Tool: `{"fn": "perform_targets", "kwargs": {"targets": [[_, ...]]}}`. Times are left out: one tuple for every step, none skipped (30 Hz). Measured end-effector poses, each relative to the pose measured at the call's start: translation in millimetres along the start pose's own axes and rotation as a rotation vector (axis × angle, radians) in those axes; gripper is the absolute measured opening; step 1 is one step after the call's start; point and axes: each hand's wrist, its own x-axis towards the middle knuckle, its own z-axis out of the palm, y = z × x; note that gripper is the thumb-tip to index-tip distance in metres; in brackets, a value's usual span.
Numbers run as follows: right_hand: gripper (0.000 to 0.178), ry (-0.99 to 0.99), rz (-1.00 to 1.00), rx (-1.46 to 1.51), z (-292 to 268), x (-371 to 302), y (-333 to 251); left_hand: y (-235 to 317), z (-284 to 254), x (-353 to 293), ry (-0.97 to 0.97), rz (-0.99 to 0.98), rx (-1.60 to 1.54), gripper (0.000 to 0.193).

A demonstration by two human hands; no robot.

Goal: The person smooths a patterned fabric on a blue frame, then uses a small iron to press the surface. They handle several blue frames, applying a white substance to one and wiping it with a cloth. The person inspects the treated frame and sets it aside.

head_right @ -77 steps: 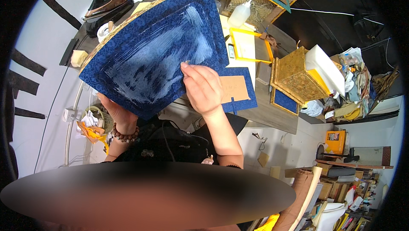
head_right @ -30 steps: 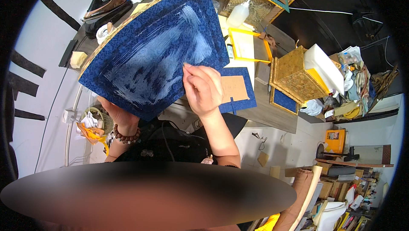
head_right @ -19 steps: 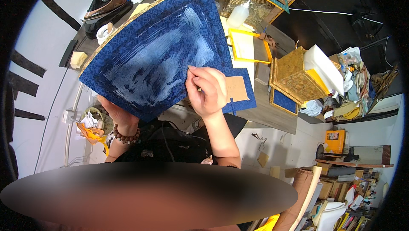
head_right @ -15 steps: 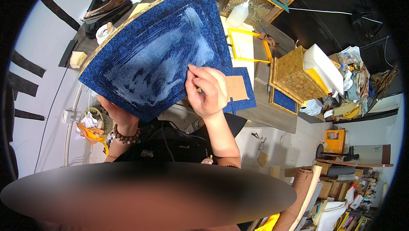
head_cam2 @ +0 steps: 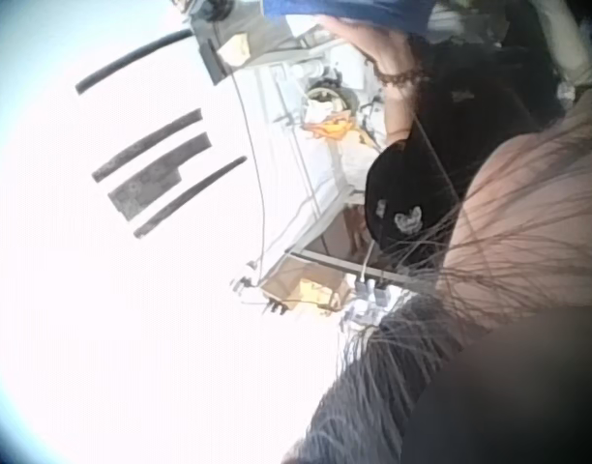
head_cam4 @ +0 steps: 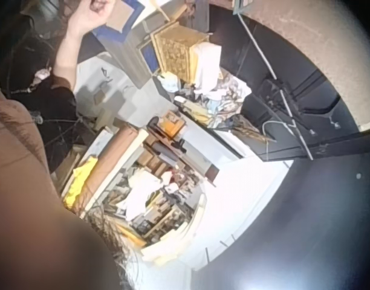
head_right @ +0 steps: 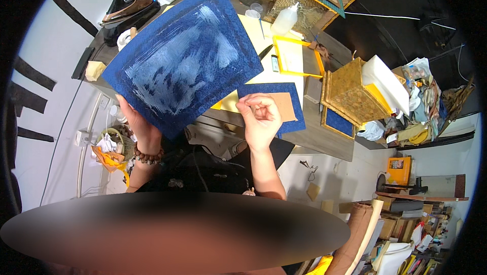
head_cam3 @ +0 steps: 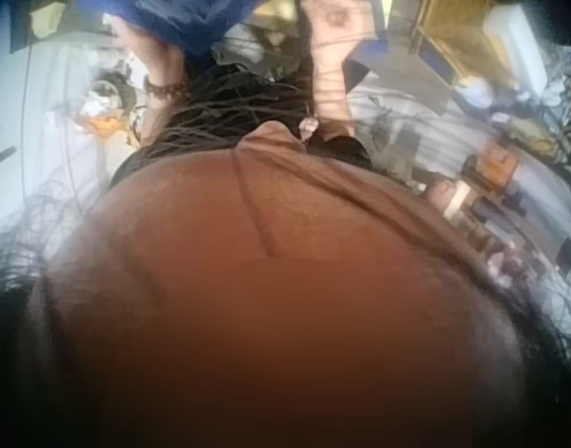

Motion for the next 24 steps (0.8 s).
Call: {"fn": "perform_targets", "kwargs": {"targets": [[0.025, 0.006, 0.064, 0.068, -4.5, -1.2, 3.5, 0.0, -0.5, 2.7, 0.000, 0.013, -0.009, 0.064], [0.024, 0.013, 0.122, 0.125, -9.0, -1.9, 7.1, -0.7, -0.6, 5.0, 0.016, 0.017, 0.009, 0.063], [0.023, 0.019, 0.177, 0.188, -12.8, -2.5, 10.7, -1.3, -0.8, 7.3, 0.056, 0.004, 0.023, 0.064], [0.019, -0.004, 0.193, 0.215, -17.1, -3.7, 13.3, -2.5, -0.5, 9.1, 0.087, 0.000, 0.039, 0.064], [0.018, -0.017, 0.213, 0.219, -20.4, -5.2, 15.9, -2.6, -0.6, 11.1, 0.128, -0.001, 0.063, 0.064], [0.017, -0.036, 0.233, 0.239, -22.9, -7.9, 18.4, -2.8, -0.9, 12.3, 0.134, -0.003, 0.061, 0.064], [0.016, -0.054, 0.252, 0.261, -25.0, -11.4, 20.8, -3.4, -1.2, 13.1, 0.149, -0.002, 0.069, 0.064], [0.016, -0.051, 0.261, 0.212, -25.8, -16.2, 23.7, -3.0, -2.0, 14.0, 0.166, 0.001, 0.076, 0.064], [0.015, -0.046, 0.268, 0.163, -26.3, -22.1, 26.7, -2.3, -3.1, 15.2, 0.158, -0.020, 0.057, 0.064], [0.014, -0.047, 0.297, 0.117, -26.6, -28.9, 29.7, -1.5, -4.4, 16.4, 0.151, -0.040, 0.038, 0.064], [0.014, -0.083, 0.295, 0.091, -27.5, -36.3, 32.7, -0.9, -5.7, 17.0, 0.165, -0.058, 0.026, 0.064], [0.014, -0.127, 0.316, 0.069, -28.5, -43.8, 35.8, -1.3, -6.5, 17.7, 0.154, -0.036, 0.048, 0.063], [0.014, -0.155, 0.350, 0.054, -29.3, -51.7, 39.2, -1.8, -7.3, 17.5, 0.189, -0.044, 0.063, 0.068], [0.012, -0.205, 0.349, -0.079, -30.5, -59.4, 42.3, -2.1, -7.8, 17.9, 0.176, -0.044, 0.057, 0.068], [0.010, -0.216, 0.380, -0.181, -31.4, -67.5, 45.3, -2.5, -8.1, 18.0, 0.168, -0.048, 0.053, 0.068], [0.009, -0.254, 0.422, -0.274, -33.5, -73.3, 48.0, -3.8, -8.1, 17.9, 0.155, -0.043, 0.037, 0.066], [0.009, -0.300, 0.453, -0.362, -35.9, -77.5, 50.3, -3.5, -8.8, 16.0, 0.123, -0.060, 0.043, 0.063], [0.007, -0.342, 0.418, -0.439, -35.9, -82.1, 53.5, -3.2, -9.3, 15.5, 0.111, -0.069, 0.076, 0.065], [0.007, -0.436, 0.398, -0.636, -37.8, -84.2, 54.9, -2.5, -10.3, 15.2, 0.116, -0.085, 0.085, 0.067], [0.011, -0.520, 0.322, -0.708, -37.4, -86.8, 57.0, -4.6, -10.6, 14.3, 0.111, -0.044, 0.077, 0.066], [0.015, -0.587, 0.260, -0.797, -37.4, -87.7, 58.3, -4.8, -11.8, 15.3, 0.139, -0.019, 0.094, 0.064], [0.024, -0.629, 0.383, -0.780, -36.8, -89.2, 58.6, -5.4, -13.3, 15.4, 0.158, -0.013, 0.095, 0.063], [0.024, -0.644, 0.216, -0.800, -35.6, -89.6, 58.8, -6.2, -15.1, 15.1, 0.160, 0.000, 0.097, 0.061], [0.024, -0.661, 0.089, -0.831, -34.3, -89.6, 58.4, -6.1, -17.3, 14.6, 0.185, -0.003, 0.103, 0.061]]}}
